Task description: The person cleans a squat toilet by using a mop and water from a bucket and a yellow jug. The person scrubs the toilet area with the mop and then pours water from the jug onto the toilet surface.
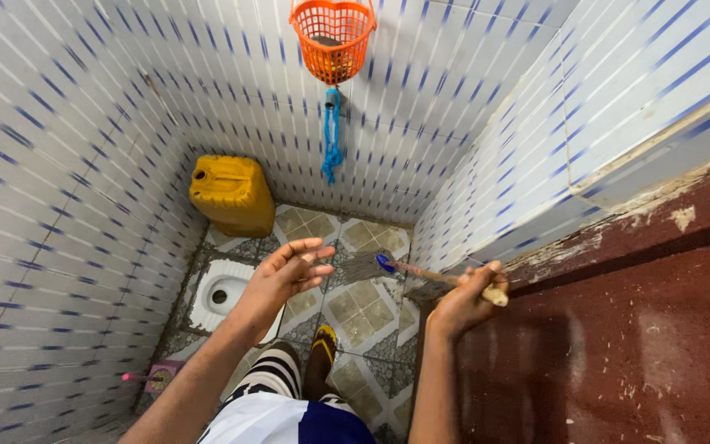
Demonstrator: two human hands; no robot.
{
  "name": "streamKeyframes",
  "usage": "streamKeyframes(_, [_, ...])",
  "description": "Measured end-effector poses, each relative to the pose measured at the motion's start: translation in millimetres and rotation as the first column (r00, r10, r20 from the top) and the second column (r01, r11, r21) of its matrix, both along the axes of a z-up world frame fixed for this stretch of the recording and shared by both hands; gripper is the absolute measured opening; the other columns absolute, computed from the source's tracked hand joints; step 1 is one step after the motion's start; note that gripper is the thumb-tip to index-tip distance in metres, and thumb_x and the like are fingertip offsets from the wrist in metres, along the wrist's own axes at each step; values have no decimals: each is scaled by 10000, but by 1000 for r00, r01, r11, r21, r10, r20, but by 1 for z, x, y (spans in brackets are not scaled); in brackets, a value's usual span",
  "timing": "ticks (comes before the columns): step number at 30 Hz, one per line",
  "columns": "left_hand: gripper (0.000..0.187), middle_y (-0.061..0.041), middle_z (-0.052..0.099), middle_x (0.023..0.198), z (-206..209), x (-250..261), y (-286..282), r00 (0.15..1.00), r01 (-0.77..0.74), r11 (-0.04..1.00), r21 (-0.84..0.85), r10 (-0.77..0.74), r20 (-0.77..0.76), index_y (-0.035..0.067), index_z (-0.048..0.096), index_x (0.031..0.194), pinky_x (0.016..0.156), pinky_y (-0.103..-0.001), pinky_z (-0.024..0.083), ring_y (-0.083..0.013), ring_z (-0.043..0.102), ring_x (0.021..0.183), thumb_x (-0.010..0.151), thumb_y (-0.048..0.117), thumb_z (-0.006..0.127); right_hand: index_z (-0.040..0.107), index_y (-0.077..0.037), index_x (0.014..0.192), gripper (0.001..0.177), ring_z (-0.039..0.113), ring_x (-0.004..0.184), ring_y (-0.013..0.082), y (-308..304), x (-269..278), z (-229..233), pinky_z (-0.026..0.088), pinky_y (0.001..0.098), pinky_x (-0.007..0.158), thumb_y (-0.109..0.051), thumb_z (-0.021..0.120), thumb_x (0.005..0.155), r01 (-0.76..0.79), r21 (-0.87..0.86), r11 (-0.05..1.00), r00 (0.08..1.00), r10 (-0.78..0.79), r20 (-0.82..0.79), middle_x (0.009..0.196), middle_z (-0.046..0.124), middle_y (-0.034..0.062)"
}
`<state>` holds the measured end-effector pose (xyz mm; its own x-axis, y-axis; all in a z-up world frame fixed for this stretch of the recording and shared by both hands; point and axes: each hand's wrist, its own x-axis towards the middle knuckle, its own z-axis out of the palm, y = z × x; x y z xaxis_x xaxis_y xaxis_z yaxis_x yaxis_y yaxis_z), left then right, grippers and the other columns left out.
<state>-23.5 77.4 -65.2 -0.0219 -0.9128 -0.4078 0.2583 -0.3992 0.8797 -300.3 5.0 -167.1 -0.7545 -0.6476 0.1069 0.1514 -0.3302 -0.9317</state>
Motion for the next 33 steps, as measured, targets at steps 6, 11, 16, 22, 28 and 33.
streamKeyframes(6, [412, -65, 692, 1378, 3, -18, -10, 999, 18, 999, -43, -19, -30, 114, 559, 1383, 1001, -333, 531, -178, 689, 1164, 996, 251, 526, 547, 27, 809, 436, 427, 530, 206, -5, -37, -44, 361, 408, 523, -293, 725, 1046, -608, 355, 710, 649, 702, -292, 644, 504, 110])
streamKeyframes(11, [406, -67, 693, 1372, -4, -23, -12, 996, 52, 998, -43, -55, -65, 112, 558, 1379, 1001, -335, 530, -182, 686, 1160, 1001, 256, 532, 642, -84, 904, 280, 653, 805, 116, -9, -49, 4, 561, 271, 718, -359, 673, 950, -404, 329, 854, 864, 474, -168, 884, 679, 32])
streamKeyframes(16, [398, -65, 685, 1383, -6, -22, -4, 996, -2, 1000, -12, 1, -84, 96, 561, 1370, 1003, -342, 531, -187, 687, 1155, 1007, 255, 533, 552, -151, 932, 281, 645, 785, 131, -4, -30, -24, 546, 272, 702, -397, 622, 1048, -59, 107, 993, 998, 55, 39, 881, 599, 34])
streamKeyframes(22, [395, -64, 683, 1382, 2, -15, -5, 998, 2, 999, -48, -5, -69, 111, 552, 1375, 999, -343, 535, -173, 681, 1157, 1014, 259, 494, 560, -24, 824, 291, 636, 747, 177, -13, -37, 6, 568, 333, 661, -244, 643, 996, -735, 419, 534, 487, 845, -221, 857, 677, 111])
streamKeyframes(28, [388, -67, 690, 1368, 6, -7, 1, 997, -54, 998, 15, 55, -58, 122, 561, 1372, 999, -341, 538, -176, 686, 1158, 1010, 253, 510, 566, -173, 961, 157, 608, 793, 90, -15, 1, -9, 551, 267, 710, -304, 566, 1048, -63, 156, 986, 996, 72, -58, 884, 601, -34])
streamKeyframes(33, [397, -66, 691, 1372, 2, 5, 0, 995, -73, 997, 29, 74, -59, 122, 563, 1374, 999, -339, 542, -179, 685, 1156, 1008, 262, 496, 497, -37, 699, 358, 493, 552, 175, -31, -8, -10, 455, 375, 500, -189, 669, 974, -685, 412, 601, 530, 799, -283, 664, 525, 81])
